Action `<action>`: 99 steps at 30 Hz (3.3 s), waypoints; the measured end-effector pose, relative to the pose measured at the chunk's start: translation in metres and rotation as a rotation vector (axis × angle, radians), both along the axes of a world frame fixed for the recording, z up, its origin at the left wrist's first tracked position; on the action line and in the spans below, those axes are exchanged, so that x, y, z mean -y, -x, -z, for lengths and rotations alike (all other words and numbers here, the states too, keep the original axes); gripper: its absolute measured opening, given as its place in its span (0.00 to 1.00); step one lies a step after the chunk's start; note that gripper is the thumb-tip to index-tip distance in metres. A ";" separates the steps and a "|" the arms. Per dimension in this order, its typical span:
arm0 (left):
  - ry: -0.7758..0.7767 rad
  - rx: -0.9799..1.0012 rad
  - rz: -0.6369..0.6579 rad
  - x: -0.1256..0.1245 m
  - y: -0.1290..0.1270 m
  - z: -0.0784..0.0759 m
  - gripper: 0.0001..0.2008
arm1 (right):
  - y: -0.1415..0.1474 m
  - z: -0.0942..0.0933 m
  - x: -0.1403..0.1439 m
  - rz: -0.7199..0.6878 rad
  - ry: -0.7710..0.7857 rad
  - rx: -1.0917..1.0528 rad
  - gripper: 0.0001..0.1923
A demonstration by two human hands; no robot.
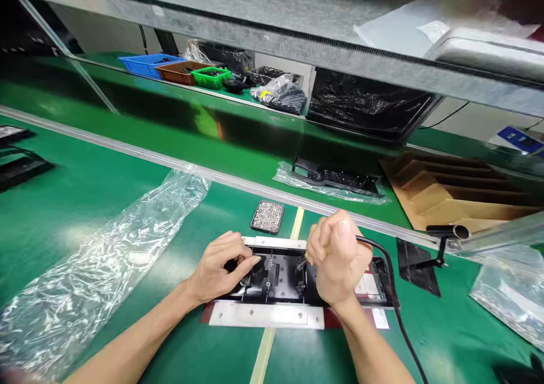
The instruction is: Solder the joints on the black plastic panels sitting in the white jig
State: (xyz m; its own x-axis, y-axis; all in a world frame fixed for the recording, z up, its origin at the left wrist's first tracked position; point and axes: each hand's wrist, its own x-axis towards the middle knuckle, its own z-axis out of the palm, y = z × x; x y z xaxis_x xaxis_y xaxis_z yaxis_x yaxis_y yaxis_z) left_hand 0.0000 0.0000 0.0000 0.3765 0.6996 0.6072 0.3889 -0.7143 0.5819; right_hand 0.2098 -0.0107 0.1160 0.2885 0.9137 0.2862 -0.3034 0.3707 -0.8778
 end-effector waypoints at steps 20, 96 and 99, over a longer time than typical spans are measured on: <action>-0.011 0.015 0.002 0.001 -0.002 0.000 0.11 | 0.000 0.002 -0.001 0.024 -0.016 0.072 0.21; -0.007 0.014 -0.003 0.003 -0.001 -0.004 0.11 | 0.001 -0.001 0.001 0.017 -0.030 0.071 0.21; -0.008 0.013 -0.002 0.003 -0.002 -0.004 0.11 | 0.001 -0.001 0.001 0.013 -0.025 0.070 0.21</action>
State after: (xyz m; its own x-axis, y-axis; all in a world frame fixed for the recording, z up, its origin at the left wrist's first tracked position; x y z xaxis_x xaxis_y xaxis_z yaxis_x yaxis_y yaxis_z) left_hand 0.0016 -0.0028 0.0045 0.3671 0.6957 0.6175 0.3826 -0.7180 0.5815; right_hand 0.2092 -0.0117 0.1167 0.2788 0.9024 0.3286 -0.2367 0.3962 -0.8871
